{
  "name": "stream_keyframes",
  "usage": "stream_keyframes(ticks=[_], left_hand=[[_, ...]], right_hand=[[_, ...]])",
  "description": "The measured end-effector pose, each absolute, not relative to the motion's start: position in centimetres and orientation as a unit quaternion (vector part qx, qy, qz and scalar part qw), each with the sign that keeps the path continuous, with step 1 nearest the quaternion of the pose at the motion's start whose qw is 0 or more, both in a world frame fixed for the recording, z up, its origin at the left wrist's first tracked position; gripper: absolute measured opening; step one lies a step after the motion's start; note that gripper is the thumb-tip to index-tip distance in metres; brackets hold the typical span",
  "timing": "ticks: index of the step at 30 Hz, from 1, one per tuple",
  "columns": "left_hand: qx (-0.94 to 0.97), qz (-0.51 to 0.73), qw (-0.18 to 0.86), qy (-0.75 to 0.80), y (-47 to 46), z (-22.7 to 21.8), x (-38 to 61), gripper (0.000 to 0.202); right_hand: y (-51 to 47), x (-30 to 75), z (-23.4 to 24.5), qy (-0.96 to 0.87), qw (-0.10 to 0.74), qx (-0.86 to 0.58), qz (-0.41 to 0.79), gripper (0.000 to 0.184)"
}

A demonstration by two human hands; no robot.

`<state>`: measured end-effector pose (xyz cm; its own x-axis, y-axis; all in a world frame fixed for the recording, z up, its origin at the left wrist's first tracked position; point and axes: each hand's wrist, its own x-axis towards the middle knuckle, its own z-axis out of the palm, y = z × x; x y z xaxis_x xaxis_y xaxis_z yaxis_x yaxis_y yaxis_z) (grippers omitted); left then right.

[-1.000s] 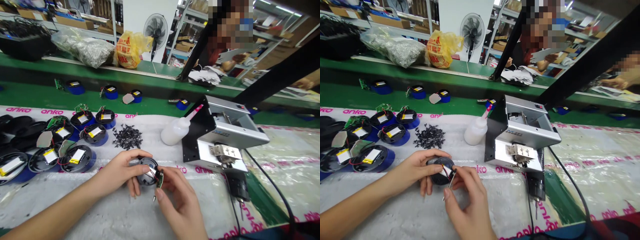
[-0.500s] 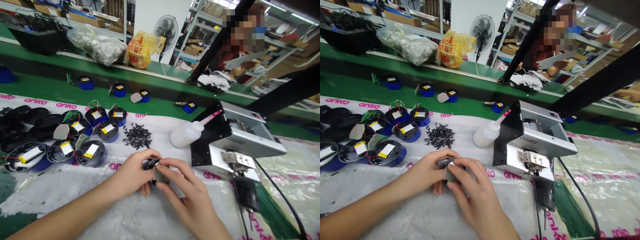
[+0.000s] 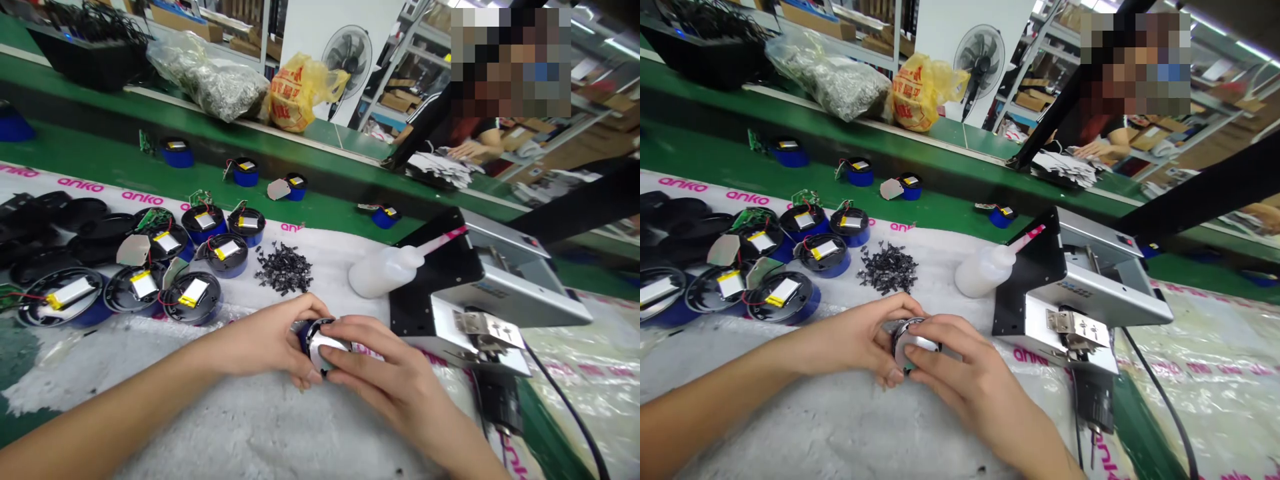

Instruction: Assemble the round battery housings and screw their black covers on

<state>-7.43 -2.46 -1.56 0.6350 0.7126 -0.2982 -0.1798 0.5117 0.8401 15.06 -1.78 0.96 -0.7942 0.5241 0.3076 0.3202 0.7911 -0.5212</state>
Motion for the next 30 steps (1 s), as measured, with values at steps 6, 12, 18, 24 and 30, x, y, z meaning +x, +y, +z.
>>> stream_keyframes(ticks=[6, 12, 18, 24, 30], left_hand=[[0.426, 0.270, 0.807, 0.307, -2.3, -2.2, -7.7, 0.051], [0.430, 0.257, 0.806, 0.314, -2.2, -2.3, -7.9, 0.051], [0.425, 0.249, 0.815, 0.306, -2.0, -2.3, -8.0, 0.053], [0.411, 0.259, 0.820, 0.304, -2.0, -2.2, -8.0, 0.055], [0.423, 0.253, 0.813, 0.309, -2.0, -1.8, -7.9, 0.044]], right_hand=[[-1.1, 15.2, 1.2, -0.928, 0.213, -0.219, 0.214, 0.029], [-1.5, 15.0, 1.3, -0.932, 0.209, -0.211, 0.206, 0.026], [-1.7, 15.0, 0.1, -0.918, 0.280, -0.199, 0.197, 0.023], [-1.8, 15.2, 0.8, -0.932, 0.217, -0.216, 0.192, 0.026], [-2.7, 15.1, 1.4, -0.924, 0.200, -0.272, 0.179, 0.031]])
